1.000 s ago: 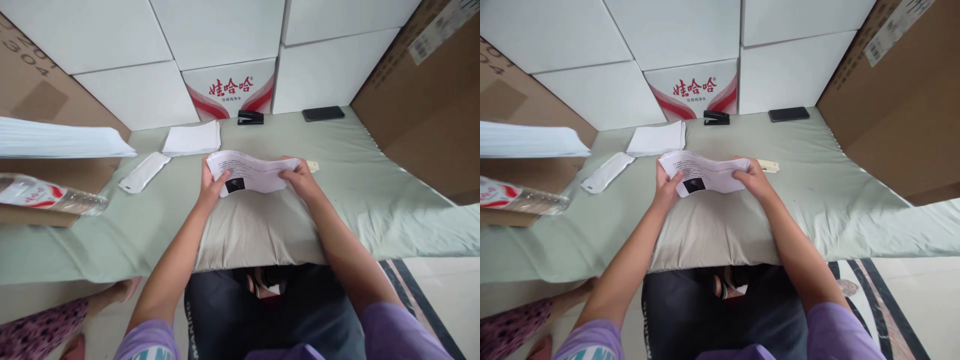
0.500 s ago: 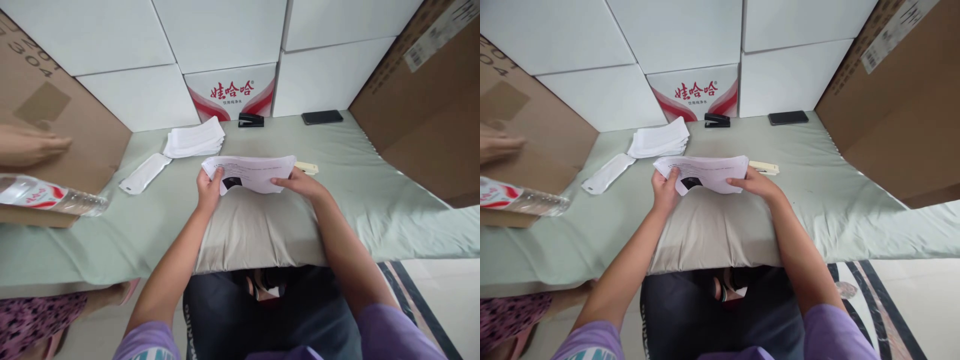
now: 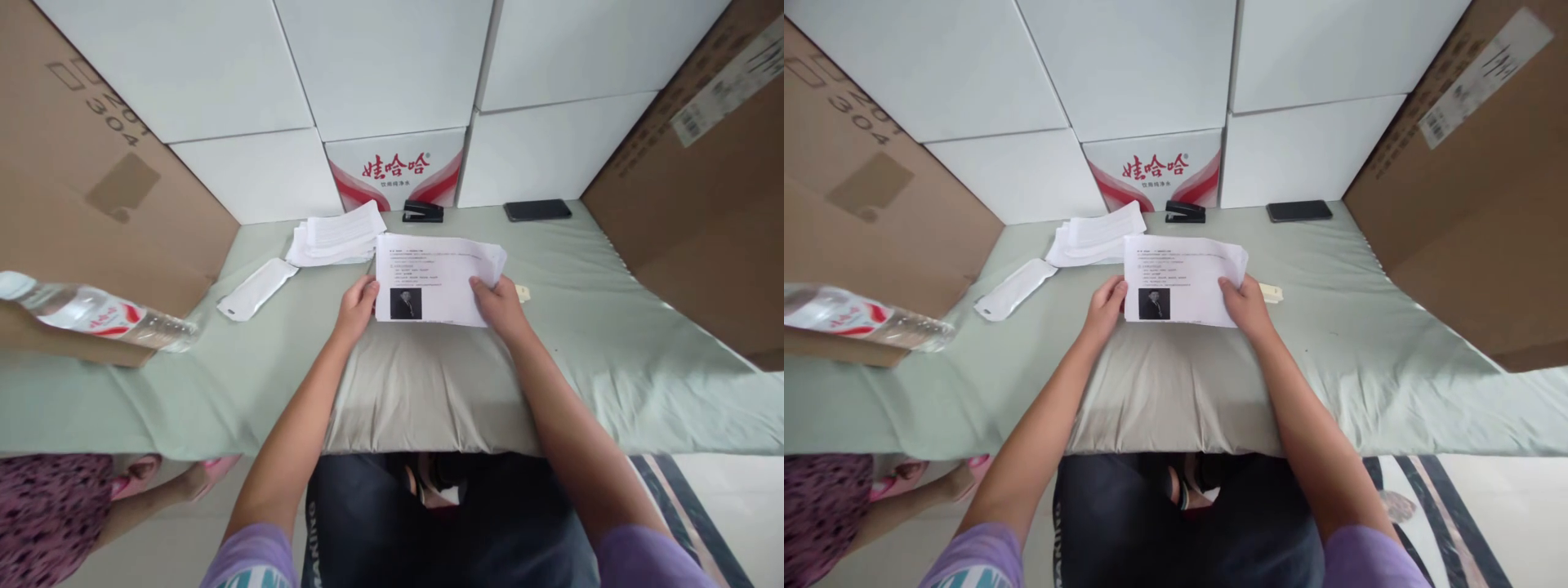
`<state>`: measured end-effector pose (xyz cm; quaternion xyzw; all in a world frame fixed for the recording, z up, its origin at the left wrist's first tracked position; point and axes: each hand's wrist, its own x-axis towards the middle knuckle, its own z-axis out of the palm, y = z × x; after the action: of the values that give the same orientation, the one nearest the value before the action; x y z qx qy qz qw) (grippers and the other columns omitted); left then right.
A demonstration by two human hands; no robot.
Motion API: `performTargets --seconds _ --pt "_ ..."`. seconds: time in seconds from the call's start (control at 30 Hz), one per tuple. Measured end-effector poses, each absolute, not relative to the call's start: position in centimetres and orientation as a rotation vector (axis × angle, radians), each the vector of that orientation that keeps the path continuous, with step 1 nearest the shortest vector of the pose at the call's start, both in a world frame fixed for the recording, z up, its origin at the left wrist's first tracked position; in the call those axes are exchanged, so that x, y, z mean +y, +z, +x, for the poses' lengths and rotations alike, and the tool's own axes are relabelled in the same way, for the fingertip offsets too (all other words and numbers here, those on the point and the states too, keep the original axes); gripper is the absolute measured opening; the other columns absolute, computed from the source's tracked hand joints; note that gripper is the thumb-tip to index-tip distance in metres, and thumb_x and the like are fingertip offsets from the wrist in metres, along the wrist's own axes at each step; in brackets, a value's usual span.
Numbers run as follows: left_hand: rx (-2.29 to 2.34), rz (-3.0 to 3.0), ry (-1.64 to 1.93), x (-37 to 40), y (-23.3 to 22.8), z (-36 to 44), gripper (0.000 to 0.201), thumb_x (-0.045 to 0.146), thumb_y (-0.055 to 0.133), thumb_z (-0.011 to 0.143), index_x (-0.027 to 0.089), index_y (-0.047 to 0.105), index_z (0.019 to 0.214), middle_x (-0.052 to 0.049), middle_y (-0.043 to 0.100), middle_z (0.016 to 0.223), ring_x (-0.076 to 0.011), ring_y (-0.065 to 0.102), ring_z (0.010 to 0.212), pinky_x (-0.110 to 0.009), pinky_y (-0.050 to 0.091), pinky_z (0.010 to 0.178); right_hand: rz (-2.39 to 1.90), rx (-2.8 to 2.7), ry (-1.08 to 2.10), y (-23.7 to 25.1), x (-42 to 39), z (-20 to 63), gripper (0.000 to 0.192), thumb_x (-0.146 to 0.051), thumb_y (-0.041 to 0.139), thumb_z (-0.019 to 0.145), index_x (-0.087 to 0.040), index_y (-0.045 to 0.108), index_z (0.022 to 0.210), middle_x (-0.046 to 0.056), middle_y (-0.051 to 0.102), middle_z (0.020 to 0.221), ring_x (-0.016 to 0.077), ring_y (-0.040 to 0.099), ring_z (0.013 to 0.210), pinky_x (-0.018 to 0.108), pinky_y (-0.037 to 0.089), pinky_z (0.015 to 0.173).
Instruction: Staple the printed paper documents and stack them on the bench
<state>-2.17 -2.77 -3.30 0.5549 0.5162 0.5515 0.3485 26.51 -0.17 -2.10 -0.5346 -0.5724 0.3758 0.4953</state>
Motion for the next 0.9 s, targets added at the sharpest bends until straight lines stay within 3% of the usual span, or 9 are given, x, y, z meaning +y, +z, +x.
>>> performTargets --seconds 0.1,0.2,0.27,0.33,0.43,0.6,0.73,0.9 --pt "1.613 1.501 1.434 -0.7 -3.6 -4.1 0.03 0.043 0.061 0.09 0.018 0.071 0.103 -0.004 0.072 0.074 -0.0206 0.068 0.07 -0.035 0.056 0.072 -1.235 -1.195 0.95 -2.9 0.0 26.0 0.04 -0.053 0.067 0.08 -0.016 0.068 0.096 0.01 0.075 0.096 0.0267 0.068 0.093 0.046 0.056 0.089" --pt "1.933 1.803 1.269 2.4 -3.0 -6.5 0.033 0.032 0.062 0.087 0.018 0.068 0.116 -0.013 0.074 0.115 -0.0274 0.067 0.111 -0.044 0.05 0.1 -1.133 -1.037 1.043 -3.3 -0.2 25.1 0.046 -0.052 0.07 0.079 -0.016 0.067 0.108 0.013 0.076 0.109 0.027 0.07 0.103 0.047 0.055 0.097" --pt "2.122 1.971 0.988 4.6 -2.4 -8.1 0.056 0.029 0.067 0.082 0.017 0.058 0.137 -0.019 0.058 0.145 -0.0339 0.049 0.139 -0.053 0.035 0.115 -1.111 -0.973 1.088 -3.1 -0.5 24.6 0.047 -0.049 0.071 0.078 -0.016 0.066 0.111 0.014 0.075 0.116 0.0271 0.069 0.108 0.047 0.055 0.1" --pt "2.164 2.036 0.669 6.4 -2.0 -9.4 0.071 0.033 0.068 0.083 0.019 0.047 0.15 -0.018 0.04 0.161 -0.037 0.029 0.152 -0.062 0.019 0.121 -1.104 -0.924 1.099 -2.8 -0.7 24.3 0.047 -0.047 0.072 0.076 -0.017 0.066 0.112 0.014 0.073 0.121 0.0272 0.069 0.113 0.046 0.054 0.103" --pt "2.121 2.044 0.407 7.5 -2.1 -10.6 0.068 0.037 0.057 0.092 0.022 0.039 0.156 -0.015 0.036 0.163 -0.0345 0.027 0.154 -0.064 0.013 0.122 -1.095 -0.883 1.101 -2.4 -1.0 24.2 0.048 -0.046 0.073 0.076 -0.018 0.065 0.114 0.013 0.072 0.124 0.0275 0.068 0.116 0.047 0.053 0.105" --pt "2.159 2.085 0.437 6.7 -2.4 -11.6 0.051 0.032 0.043 0.099 0.025 0.05 0.149 -0.009 0.047 0.158 -0.0285 0.041 0.147 -0.049 0.027 0.119 -1.123 -0.924 1.093 -2.4 -1.1 24.3 0.047 -0.048 0.069 0.081 -0.02 0.064 0.118 0.013 0.073 0.122 0.0277 0.067 0.118 0.046 0.056 0.102" --pt "2.205 2.098 0.448 6.1 -2.0 -12.4 0.045 0.035 0.043 0.099 0.027 0.06 0.14 -0.007 0.062 0.145 -0.0283 0.054 0.134 -0.042 0.034 0.111 -1.13 -0.913 1.078 -2.4 -1.1 24.2 0.046 -0.047 0.069 0.08 -0.019 0.064 0.117 0.013 0.073 0.122 0.028 0.066 0.12 0.046 0.056 0.103" --pt "2.209 2.137 0.476 6.3 -2.0 -13.1 0.045 0.032 0.052 0.095 0.026 0.061 0.138 -0.006 0.06 0.147 -0.0285 0.049 0.138 -0.044 0.032 0.109 -1.122 -0.847 1.112 -2.3 -1.1 24.1 0.048 -0.045 0.072 0.077 -0.018 0.064 0.116 0.013 0.073 0.122 0.0284 0.067 0.118 0.047 0.054 0.105"
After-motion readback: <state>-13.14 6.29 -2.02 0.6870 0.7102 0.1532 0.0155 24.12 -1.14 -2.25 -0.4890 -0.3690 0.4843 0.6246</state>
